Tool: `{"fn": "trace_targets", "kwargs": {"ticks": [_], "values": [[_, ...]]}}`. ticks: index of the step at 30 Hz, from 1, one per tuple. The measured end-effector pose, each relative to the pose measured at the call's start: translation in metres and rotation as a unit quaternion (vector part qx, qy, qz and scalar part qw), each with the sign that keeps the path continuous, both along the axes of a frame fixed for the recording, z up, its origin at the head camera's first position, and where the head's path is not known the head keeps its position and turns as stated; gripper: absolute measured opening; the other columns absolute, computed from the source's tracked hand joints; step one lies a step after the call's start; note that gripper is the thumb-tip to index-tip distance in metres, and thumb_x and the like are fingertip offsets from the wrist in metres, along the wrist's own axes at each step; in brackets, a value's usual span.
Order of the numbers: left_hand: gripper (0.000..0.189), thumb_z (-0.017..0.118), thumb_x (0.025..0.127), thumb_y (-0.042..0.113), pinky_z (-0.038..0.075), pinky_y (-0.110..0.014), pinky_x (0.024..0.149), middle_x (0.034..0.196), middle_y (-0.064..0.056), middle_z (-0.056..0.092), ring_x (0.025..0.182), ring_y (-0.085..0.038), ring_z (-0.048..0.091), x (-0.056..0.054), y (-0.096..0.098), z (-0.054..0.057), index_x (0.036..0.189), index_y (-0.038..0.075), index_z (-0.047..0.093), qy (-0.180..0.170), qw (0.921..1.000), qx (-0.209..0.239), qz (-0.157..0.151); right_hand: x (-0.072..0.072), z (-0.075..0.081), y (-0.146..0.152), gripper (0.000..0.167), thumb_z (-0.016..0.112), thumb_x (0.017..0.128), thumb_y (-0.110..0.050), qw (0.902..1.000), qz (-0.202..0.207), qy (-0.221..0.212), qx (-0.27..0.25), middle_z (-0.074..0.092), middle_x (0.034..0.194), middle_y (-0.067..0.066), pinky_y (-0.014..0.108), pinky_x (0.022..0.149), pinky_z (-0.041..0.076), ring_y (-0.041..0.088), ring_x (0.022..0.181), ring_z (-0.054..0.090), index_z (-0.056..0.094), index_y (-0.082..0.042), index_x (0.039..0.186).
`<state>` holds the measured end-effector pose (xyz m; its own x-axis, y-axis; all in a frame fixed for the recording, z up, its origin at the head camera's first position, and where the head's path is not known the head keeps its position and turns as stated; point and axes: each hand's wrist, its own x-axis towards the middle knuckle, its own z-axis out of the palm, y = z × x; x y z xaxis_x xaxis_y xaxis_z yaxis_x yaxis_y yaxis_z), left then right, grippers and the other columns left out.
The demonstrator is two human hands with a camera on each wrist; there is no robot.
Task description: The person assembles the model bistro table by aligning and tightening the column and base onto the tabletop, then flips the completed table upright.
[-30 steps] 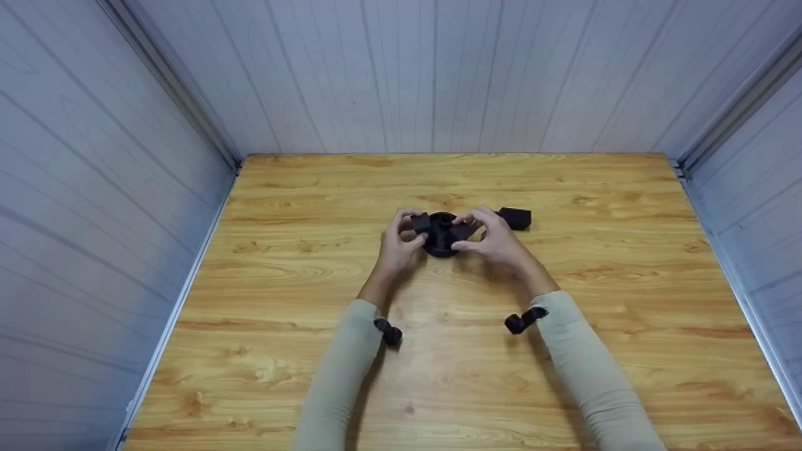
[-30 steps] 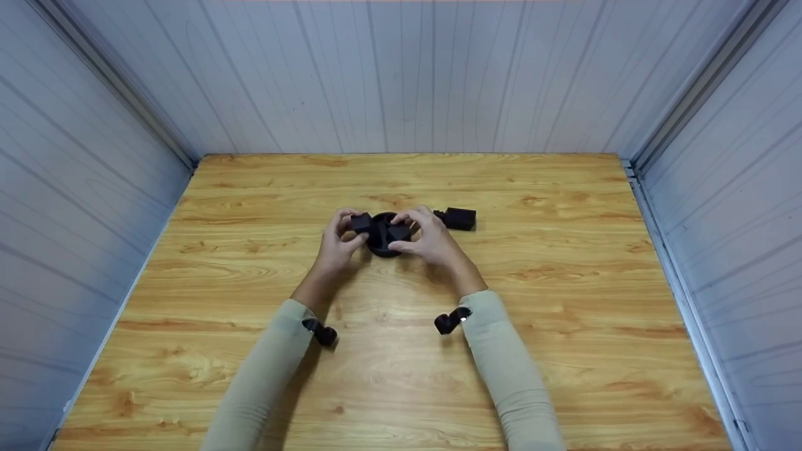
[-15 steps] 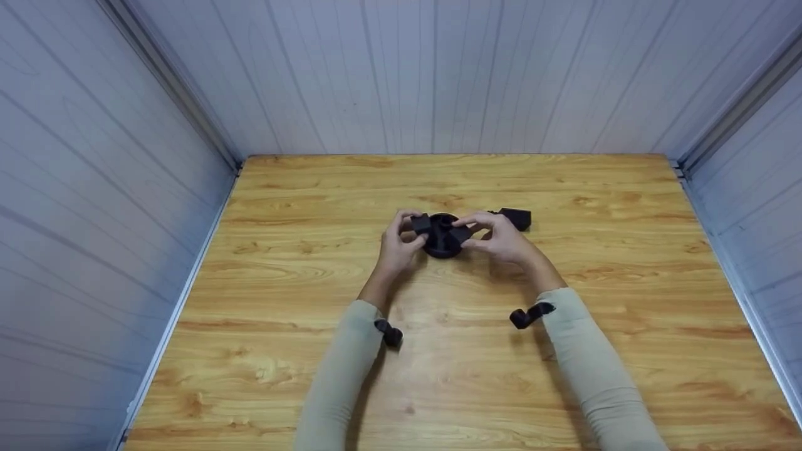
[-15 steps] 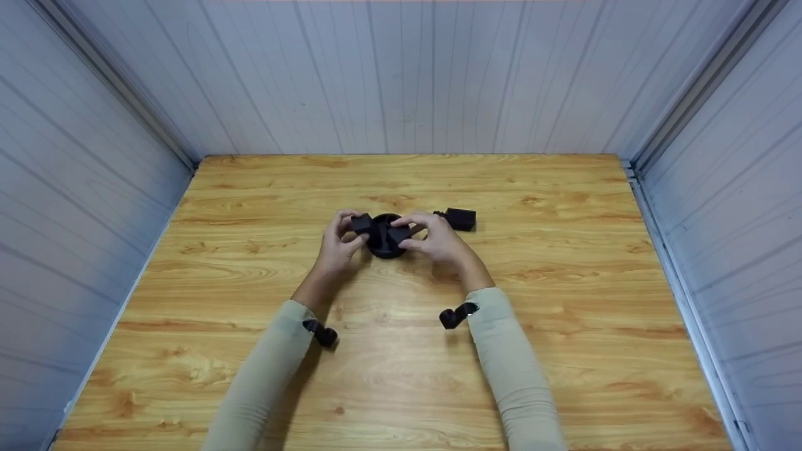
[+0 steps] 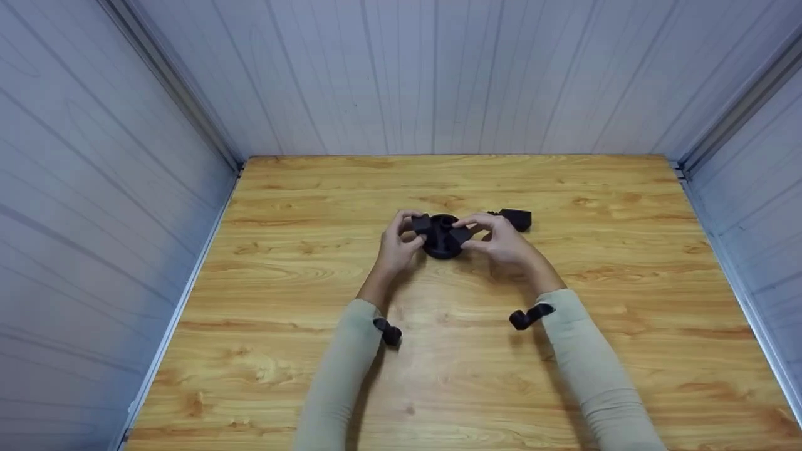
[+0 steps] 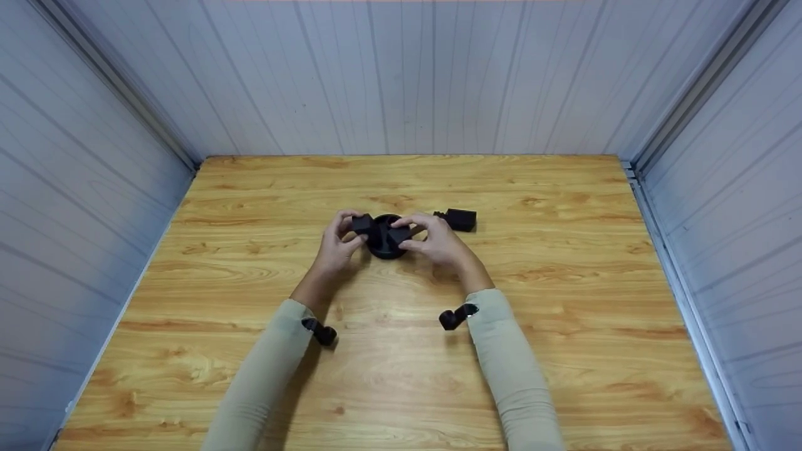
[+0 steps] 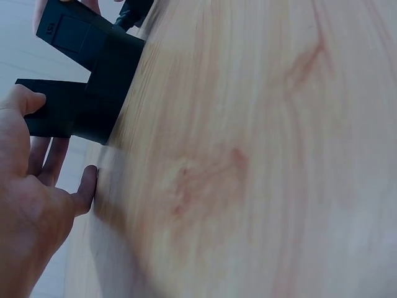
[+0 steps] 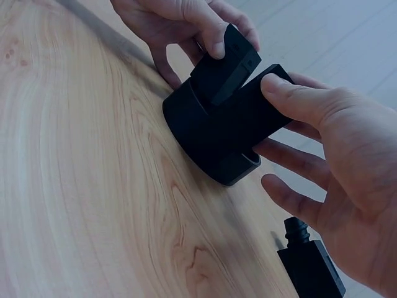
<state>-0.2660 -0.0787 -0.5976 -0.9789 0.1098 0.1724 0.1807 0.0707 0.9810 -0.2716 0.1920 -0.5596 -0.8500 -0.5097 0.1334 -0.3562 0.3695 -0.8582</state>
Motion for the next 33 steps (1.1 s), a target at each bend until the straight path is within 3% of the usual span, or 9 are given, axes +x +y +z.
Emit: {"fn": "trace_targets", "kwargs": {"ticks": [12, 15, 18, 19, 22, 25, 26, 29, 33], "values": [[0.042, 0.069, 0.098, -0.017, 0.062, -0.031, 0.102, 0.144, -0.03, 0.071, 0.131, -0.032, 0.072, 0.0, -0.001, 0.0, 0.137, -0.004, 0.062, -0.006, 0.9999, 0.013, -0.009, 0.002, 0.0, 0.0, 0.043, 0.082, 0.101, -0.005, 1.0, 0.005, 0.001, -0.008, 0.073, 0.147, 0.023, 0.063, 0.106, 0.06, 0.044, 0.126, 0.073, 0.075, -0.004, 0.143], [0.042, 0.071, 0.098, -0.016, 0.062, -0.035, 0.107, 0.144, -0.029, 0.072, 0.133, -0.034, 0.072, 0.001, -0.002, -0.002, 0.137, -0.003, 0.063, -0.003, 0.9999, 0.011, -0.002, 0.004, 0.001, 0.001, 0.048, 0.082, 0.102, -0.006, 0.9999, 0.008, -0.003, -0.01, 0.07, 0.152, 0.024, 0.058, 0.103, 0.063, 0.044, 0.128, 0.072, 0.071, -0.002, 0.148], [0.044, 0.073, 0.099, -0.013, 0.061, -0.044, 0.115, 0.147, -0.029, 0.069, 0.138, -0.04, 0.07, 0.002, -0.002, -0.004, 0.141, -0.004, 0.063, 0.0, 0.9999, 0.011, 0.0, 0.006, -0.001, 0.005, 0.054, 0.082, 0.103, -0.007, 0.9998, 0.002, -0.012, -0.018, 0.066, 0.158, 0.024, 0.043, 0.099, 0.064, 0.045, 0.132, 0.071, 0.066, -0.001, 0.153], [0.044, 0.077, 0.1, -0.006, 0.061, -0.042, 0.115, 0.146, -0.023, 0.071, 0.138, -0.035, 0.07, -0.003, -0.003, -0.014, 0.141, 0.004, 0.067, 0.003, 0.9999, 0.014, -0.002, 0.007, -0.002, 0.007, 0.055, 0.082, 0.102, -0.006, 0.9996, -0.004, -0.016, -0.024, 0.065, 0.16, 0.024, 0.038, 0.098, 0.064, 0.046, 0.134, 0.071, 0.065, 0.0, 0.155], [0.049, 0.081, 0.101, 0.002, 0.058, -0.049, 0.118, 0.151, -0.02, 0.067, 0.145, -0.036, 0.065, 0.0, -0.001, -0.013, 0.147, 0.007, 0.066, 0.005, 1.0, 0.004, -0.002, 0.008, -0.006, 0.017, 0.056, 0.08, 0.103, -0.004, 0.9986, -0.027, -0.024, -0.038, 0.063, 0.161, 0.024, 0.042, 0.104, 0.063, 0.048, 0.141, 0.068, 0.064, -0.002, 0.156], [0.053, 0.085, 0.1, 0.008, 0.053, -0.052, 0.12, 0.152, -0.018, 0.068, 0.148, -0.035, 0.06, 0.003, 0.002, -0.011, 0.149, 0.009, 0.066, 0.017, 0.9998, -0.011, 0.008, 0.009, -0.009, 0.03, 0.054, 0.079, 0.103, -0.001, 0.9966, -0.058, -0.027, -0.051, 0.063, 0.16, 0.025, 0.055, 0.113, 0.06, 0.049, 0.145, 0.064, 0.065, -0.002, 0.156], [0.055, 0.084, 0.099, 0.003, 0.051, -0.057, 0.121, 0.154, -0.023, 0.065, 0.149, -0.042, 0.058, 0.009, 0.005, 0.0, 0.15, 0.002, 0.063, 0.019, 0.9996, -0.018, 0.014, 0.008, -0.01, 0.034, 0.053, 0.078, 0.103, -0.001, 0.9956, -0.07, -0.028, -0.055, 0.063, 0.159, 0.026, 0.058, 0.115, 0.058, 0.049, 0.146, 0.063, 0.065, -0.002, 0.155], [0.055, 0.087, 0.097, 0.005, 0.045, -0.058, 0.128, 0.151, -0.023, 0.066, 0.147, -0.041, 0.057, 0.01, 0.01, 0.004, 0.148, 0.001, 0.065, 0.034, 0.9987, -0.029, 0.024, 0.008, -0.01, 0.047, 0.049, 0.078, 0.103, 0.0, 0.9923, -0.105, -0.023, -0.062, 0.062, 0.159, 0.028, 0.039, 0.114, 0.061, 0.046, 0.145, 0.062, 0.067, 0.001, 0.151], [0.058, 0.091, 0.095, 0.012, 0.04, -0.058, 0.133, 0.151, -0.021, 0.064, 0.147, -0.038, 0.057, 0.013, 0.019, 0.007, 0.147, 0.005, 0.067, 0.047, 0.9966, -0.057, 0.035, 0.005, -0.009, 0.063, 0.046, 0.08, 0.102, 0.0, 0.9871, -0.147, -0.005, -0.062, 0.059, 0.162, 0.029, 0.014, 0.095, 0.059, 0.042, 0.143, 0.062, 0.07, 0.004, 0.146]]}}
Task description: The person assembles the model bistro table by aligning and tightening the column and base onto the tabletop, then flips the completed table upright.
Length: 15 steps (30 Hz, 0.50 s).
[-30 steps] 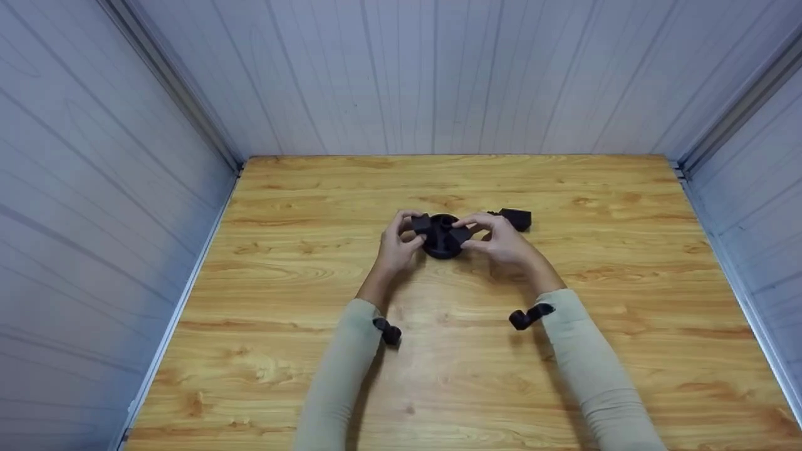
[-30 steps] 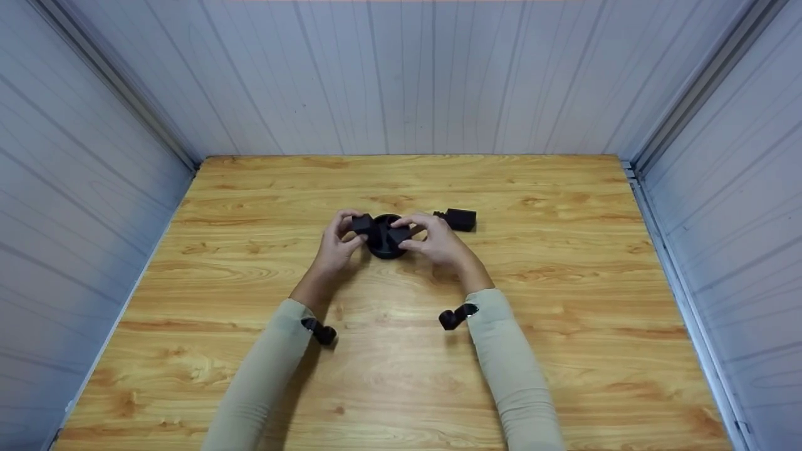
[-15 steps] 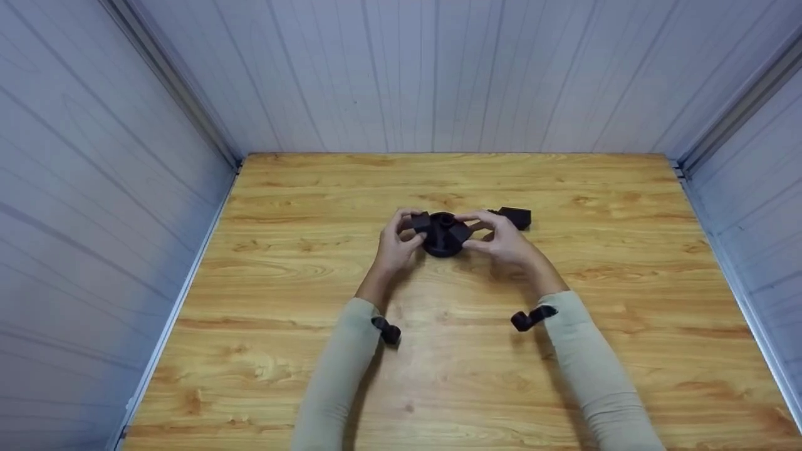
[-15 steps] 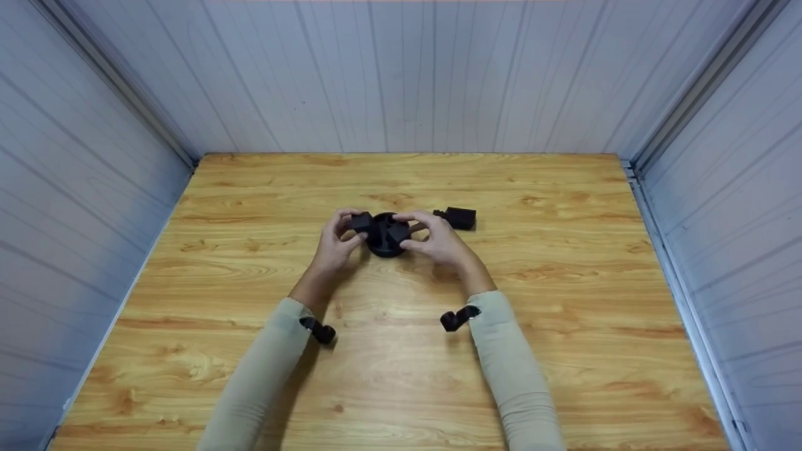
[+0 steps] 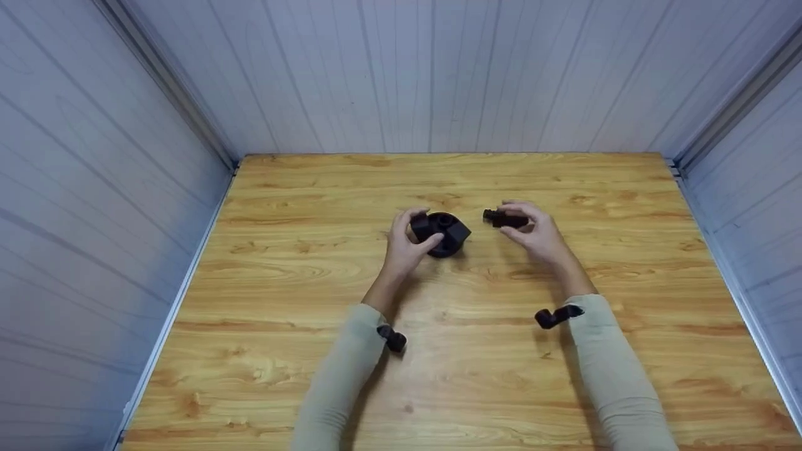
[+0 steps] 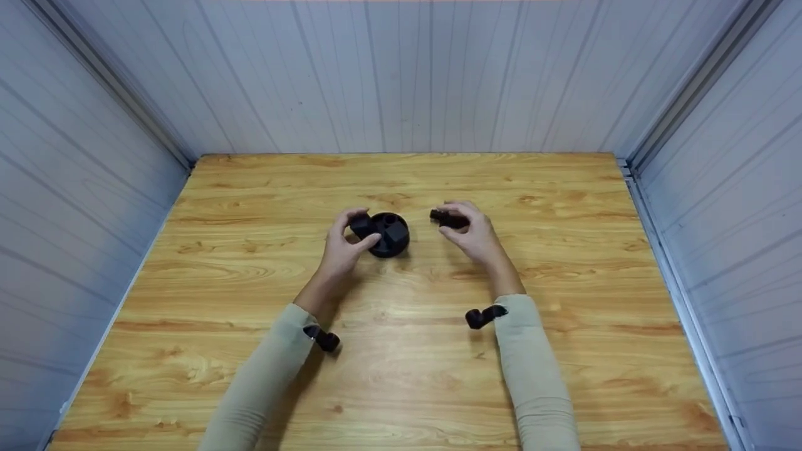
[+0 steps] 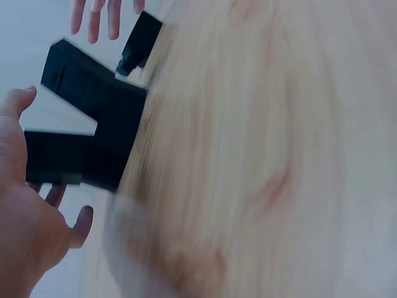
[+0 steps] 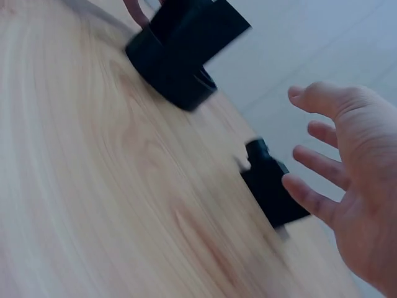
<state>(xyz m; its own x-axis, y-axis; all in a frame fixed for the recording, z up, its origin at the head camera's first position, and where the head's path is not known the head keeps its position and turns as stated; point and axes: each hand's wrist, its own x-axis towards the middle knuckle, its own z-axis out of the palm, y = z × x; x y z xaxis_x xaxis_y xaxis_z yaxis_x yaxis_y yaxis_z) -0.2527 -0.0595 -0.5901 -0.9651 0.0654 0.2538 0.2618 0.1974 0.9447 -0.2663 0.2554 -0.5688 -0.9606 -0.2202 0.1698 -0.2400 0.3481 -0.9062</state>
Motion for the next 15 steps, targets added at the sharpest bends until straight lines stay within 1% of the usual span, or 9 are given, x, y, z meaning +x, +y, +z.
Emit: {"fn": "trace_targets", "kwargs": {"ticks": [1, 2, 4, 6, 7, 8, 10, 12, 15], "values": [[0.059, 0.092, 0.095, 0.014, 0.04, -0.058, 0.132, 0.151, -0.021, 0.062, 0.148, -0.038, 0.056, 0.002, 0.002, 0.0, 0.147, 0.006, 0.067, 0.001, 1.0, -0.008, 0.004, 0.0, 0.0, 0.003, 0.045, 0.08, 0.102, -0.001, 0.9999, -0.011, 0.002, 0.0, 0.059, 0.163, 0.028, 0.014, 0.093, 0.059, 0.041, 0.144, 0.062, 0.07, 0.004, 0.145], [0.061, 0.093, 0.094, 0.016, 0.04, -0.059, 0.132, 0.152, -0.021, 0.061, 0.148, -0.038, 0.056, 0.003, 0.004, 0.001, 0.148, 0.006, 0.067, 0.002, 0.9999, -0.013, 0.01, -0.001, 0.0, 0.007, 0.044, 0.08, 0.101, -0.001, 0.9998, -0.022, 0.004, 0.001, 0.058, 0.164, 0.027, 0.016, 0.094, 0.059, 0.041, 0.145, 0.06, 0.071, 0.004, 0.144], [0.065, 0.094, 0.093, 0.02, 0.04, -0.06, 0.132, 0.154, -0.021, 0.057, 0.149, -0.038, 0.054, 0.007, 0.008, 0.002, 0.149, 0.006, 0.065, -0.003, 0.9996, -0.017, 0.022, -0.001, -0.001, 0.012, 0.044, 0.081, 0.101, -0.003, 0.9992, -0.038, 0.006, 0.004, 0.056, 0.167, 0.025, 0.025, 0.102, 0.059, 0.04, 0.15, 0.056, 0.071, 0.003, 0.144], [0.071, 0.096, 0.092, 0.021, 0.04, -0.06, 0.133, 0.157, -0.021, 0.053, 0.15, -0.039, 0.053, 0.009, 0.012, 0.002, 0.152, 0.005, 0.062, -0.008, 0.9992, -0.018, 0.036, -0.001, -0.003, 0.016, 0.047, 0.082, 0.102, -0.004, 0.9986, -0.051, 0.007, 0.009, 0.051, 0.171, 0.024, 0.042, 0.112, 0.055, 0.041, 0.155, 0.049, 0.071, 0.001, 0.146], [0.074, 0.096, 0.091, 0.022, 0.039, -0.06, 0.133, 0.158, -0.022, 0.052, 0.151, -0.039, 0.052, 0.011, 0.014, 0.002, 0.153, 0.005, 0.061, -0.011, 0.9988, -0.018, 0.044, -0.002, -0.005, 0.018, 0.048, 0.082, 0.102, -0.005, 0.9984, -0.055, 0.007, 0.012, 0.048, 0.173, 0.025, 0.05, 0.116, 0.052, 0.042, 0.158, 0.046, 0.07, 0.0, 0.148], [0.076, 0.097, 0.09, 0.023, 0.038, -0.059, 0.134, 0.159, -0.022, 0.05, 0.152, -0.039, 0.051, 0.012, 0.015, 0.001, 0.154, 0.005, 0.06, -0.016, 0.9984, -0.018, 0.051, -0.002, -0.006, 0.02, 0.05, 0.082, 0.102, -0.005, 0.9983, -0.056, 0.007, 0.015, 0.045, 0.174, 0.025, 0.058, 0.118, 0.049, 0.044, 0.16, 0.043, 0.069, 0.0, 0.15], [0.081, 0.098, 0.089, 0.026, 0.037, -0.058, 0.135, 0.161, -0.021, 0.049, 0.154, -0.038, 0.05, 0.014, 0.018, 0.001, 0.156, 0.005, 0.057, -0.024, 0.9975, -0.02, 0.064, -0.002, -0.01, 0.022, 0.052, 0.081, 0.103, -0.006, 0.9982, -0.057, 0.003, 0.019, 0.039, 0.177, 0.026, 0.069, 0.121, 0.044, 0.048, 0.163, 0.037, 0.067, -0.002, 0.152], [0.086, 0.098, 0.088, 0.028, 0.038, -0.058, 0.135, 0.162, -0.02, 0.049, 0.154, -0.037, 0.05, 0.016, 0.021, 0.001, 0.158, 0.006, 0.054, -0.032, 0.9966, -0.025, 0.071, -0.002, -0.014, 0.025, 0.052, 0.08, 0.104, -0.007, 0.9981, -0.056, -0.003, 0.024, 0.035, 0.179, 0.026, 0.075, 0.123, 0.043, 0.05, 0.165, 0.036, 0.066, -0.003, 0.154], [0.09, 0.099, 0.087, 0.03, 0.04, -0.058, 0.134, 0.163, -0.02, 0.048, 0.155, -0.038, 0.05, 0.017, 0.024, 0.001, 0.159, 0.005, 0.051, -0.039, 0.996, -0.033, 0.074, -0.003, -0.02, 0.028, 0.05, 0.077, 0.106, -0.007, 0.9978, -0.055, -0.012, 0.033, 0.033, 0.18, 0.026, 0.076, 0.125, 0.043, 0.053, 0.166, 0.035, 0.065, -0.002, 0.154]]}}
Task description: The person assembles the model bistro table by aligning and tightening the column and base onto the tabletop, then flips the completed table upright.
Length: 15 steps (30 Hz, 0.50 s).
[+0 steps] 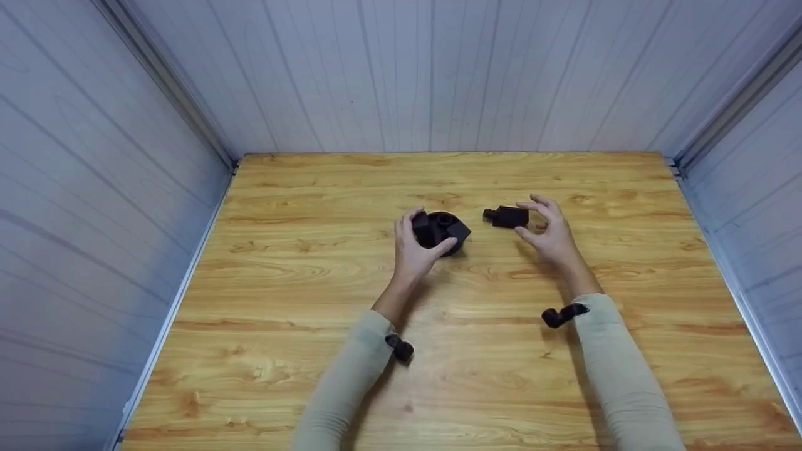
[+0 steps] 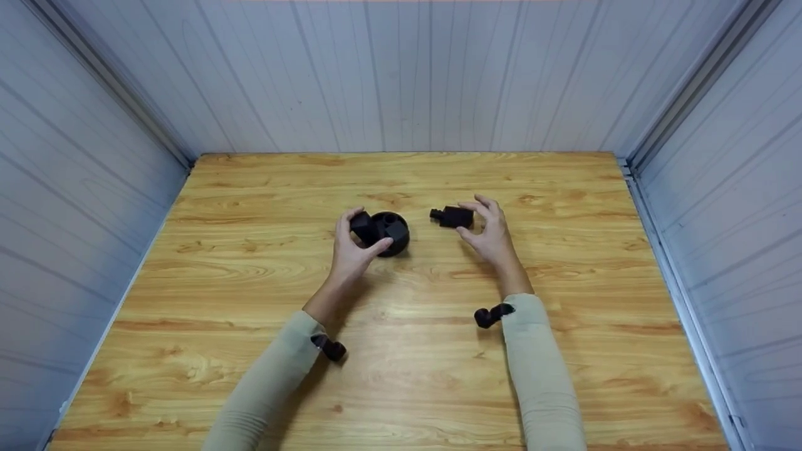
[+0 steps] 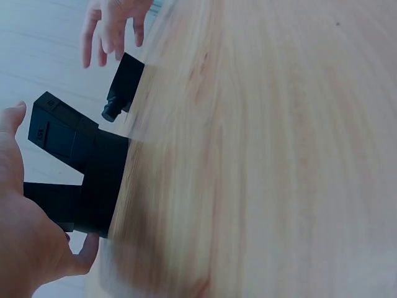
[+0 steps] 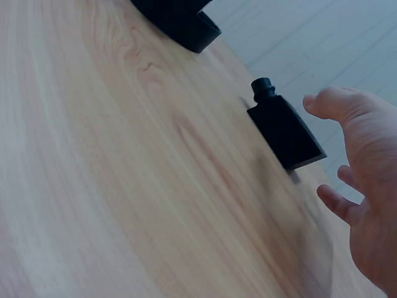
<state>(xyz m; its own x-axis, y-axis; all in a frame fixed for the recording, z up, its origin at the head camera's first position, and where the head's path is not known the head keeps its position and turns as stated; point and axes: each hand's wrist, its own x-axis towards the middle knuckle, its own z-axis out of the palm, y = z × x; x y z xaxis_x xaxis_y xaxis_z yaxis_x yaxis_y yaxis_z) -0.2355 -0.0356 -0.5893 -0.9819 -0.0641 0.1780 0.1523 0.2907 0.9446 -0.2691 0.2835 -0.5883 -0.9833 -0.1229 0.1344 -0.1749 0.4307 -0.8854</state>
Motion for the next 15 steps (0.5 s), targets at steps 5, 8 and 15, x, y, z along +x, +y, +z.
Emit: {"fn": "trace_targets", "kwargs": {"ticks": [5, 8, 15], "values": [[0.094, 0.1, 0.086, 0.033, 0.04, -0.059, 0.134, 0.165, -0.019, 0.049, 0.158, -0.038, 0.049, 0.0, 0.002, -0.001, 0.161, 0.01, 0.049, -0.015, 0.9998, -0.012, 0.0, -0.003, -0.008, 0.0, 0.048, 0.075, 0.106, -0.005, 0.9996, -0.004, -0.001, 0.027, 0.037, 0.179, 0.029, 0.071, 0.125, 0.046, 0.056, 0.164, 0.039, 0.066, -0.001, 0.153], [0.091, 0.099, 0.087, 0.032, 0.042, -0.057, 0.134, 0.165, -0.017, 0.052, 0.158, -0.036, 0.051, -0.001, 0.0, -0.003, 0.161, 0.012, 0.049, -0.015, 0.9997, -0.017, -0.003, -0.005, -0.009, -0.002, 0.043, 0.074, 0.107, -0.004, 0.999, -0.009, 0.002, 0.045, 0.044, 0.176, 0.029, 0.068, 0.13, 0.043, 0.055, 0.16, 0.046, 0.069, 0.0, 0.15], [0.065, 0.087, 0.094, 0.01, 0.05, -0.057, 0.125, 0.157, -0.017, 0.065, 0.15, -0.037, 0.061, -0.011, -0.011, -0.017, 0.152, 0.01, 0.058, 0.041, 0.9989, -0.018, -0.012, -0.008, -0.01, -0.007, 0.032, 0.07, 0.107, 0.0, 0.9971, -0.035, 0.0, 0.067, 0.061, 0.158, 0.026, 0.063, 0.129, 0.047, 0.051, 0.152, 0.056, 0.077, 0.0, 0.138]]}}
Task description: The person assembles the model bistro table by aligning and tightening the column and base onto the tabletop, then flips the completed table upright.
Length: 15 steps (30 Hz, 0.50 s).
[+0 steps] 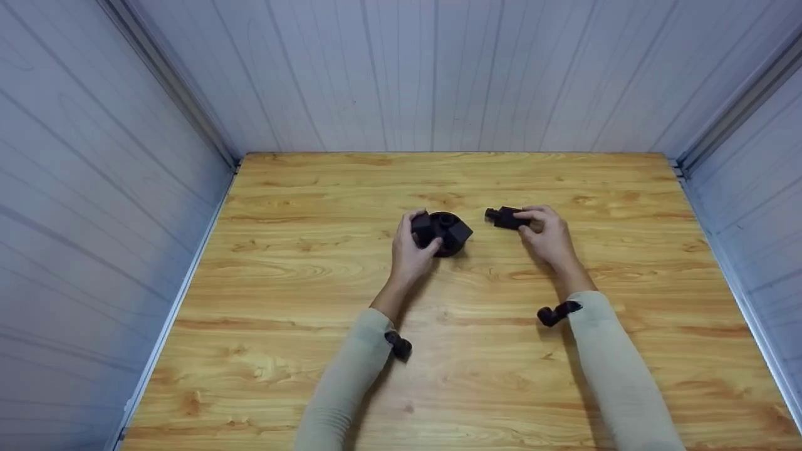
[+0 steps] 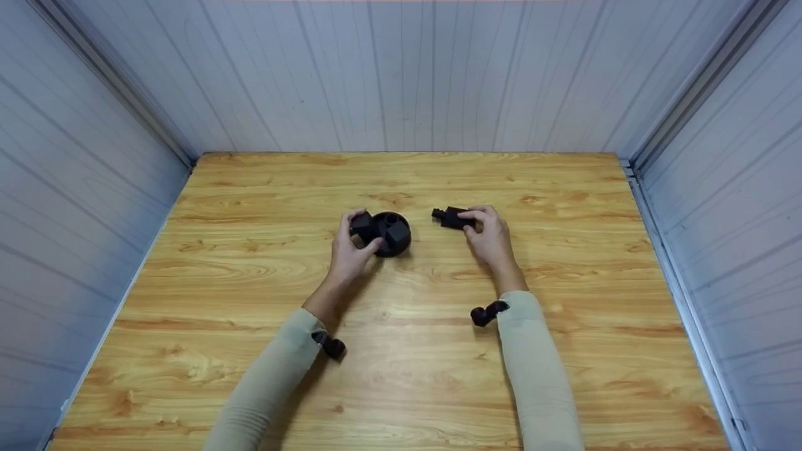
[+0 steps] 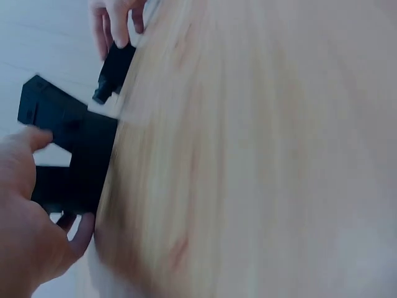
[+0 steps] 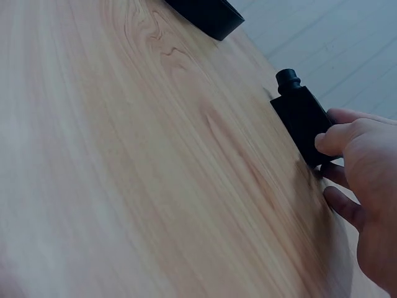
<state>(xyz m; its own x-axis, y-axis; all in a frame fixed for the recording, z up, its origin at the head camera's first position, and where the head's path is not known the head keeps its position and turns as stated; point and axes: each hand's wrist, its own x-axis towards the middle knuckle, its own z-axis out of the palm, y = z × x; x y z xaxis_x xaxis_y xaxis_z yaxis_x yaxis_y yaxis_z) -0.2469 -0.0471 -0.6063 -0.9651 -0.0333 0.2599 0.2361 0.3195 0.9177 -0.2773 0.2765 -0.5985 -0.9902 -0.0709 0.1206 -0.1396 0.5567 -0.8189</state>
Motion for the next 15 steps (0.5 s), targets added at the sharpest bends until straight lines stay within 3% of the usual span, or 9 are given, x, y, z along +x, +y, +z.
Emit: {"fn": "trace_targets", "kwargs": {"ticks": [5, 8, 12, 14, 15], "values": [[0.05, 0.08, 0.102, 0.005, 0.06, -0.049, 0.117, 0.153, -0.014, 0.069, 0.147, -0.033, 0.066, -0.023, -0.014, -0.027, 0.148, 0.013, 0.063, 0.019, 0.9989, 0.006, -0.042, -0.001, 0.0, -0.001, 0.031, 0.071, 0.107, 0.0, 0.9999, -0.011, 0.0, 0.009, 0.063, 0.155, 0.025, 0.062, 0.127, 0.049, 0.051, 0.149, 0.058, 0.079, -0.002, 0.137], [0.05, 0.079, 0.104, 0.005, 0.061, -0.046, 0.117, 0.153, -0.013, 0.069, 0.145, -0.029, 0.067, -0.039, -0.023, -0.047, 0.15, 0.017, 0.063, 0.009, 0.997, 0.02, -0.075, -0.002, -0.001, -0.001, 0.031, 0.071, 0.107, 0.001, 0.9999, -0.012, -0.004, 0.007, 0.063, 0.156, 0.024, 0.06, 0.126, 0.051, 0.05, 0.148, 0.059, 0.079, -0.002, 0.136], [0.054, 0.078, 0.103, 0.001, 0.059, -0.046, 0.12, 0.153, -0.013, 0.068, 0.142, -0.03, 0.069, -0.057, -0.034, -0.061, 0.151, 0.021, 0.064, -0.011, 0.9928, 0.045, -0.11, -0.002, 0.0, -0.001, 0.031, 0.071, 0.106, 0.001, 0.9998, -0.016, -0.008, 0.004, 0.063, 0.156, 0.024, 0.058, 0.124, 0.053, 0.049, 0.148, 0.06, 0.079, -0.002, 0.136], [0.054, 0.077, 0.103, -0.002, 0.058, -0.047, 0.122, 0.155, -0.012, 0.067, 0.142, -0.031, 0.069, -0.06, -0.036, -0.061, 0.151, 0.021, 0.064, -0.021, 0.991, 0.052, -0.121, -0.001, 0.0, -0.002, 0.032, 0.072, 0.106, 0.002, 0.9998, -0.019, -0.008, 0.005, 0.063, 0.156, 0.025, 0.057, 0.125, 0.053, 0.05, 0.148, 0.059, 0.079, -0.002, 0.136], [0.054, 0.075, 0.103, -0.005, 0.057, -0.049, 0.123, 0.156, -0.014, 0.066, 0.142, -0.034, 0.068, -0.059, -0.035, -0.056, 0.151, 0.018, 0.063, -0.025, 0.9913, 0.047, -0.12, -0.001, 0.0, -0.002, 0.032, 0.072, 0.105, 0.003, 0.9998, -0.019, -0.007, 0.005, 0.063, 0.156, 0.025, 0.058, 0.125, 0.053, 0.05, 0.148, 0.059, 0.079, -0.001, 0.136]]}}
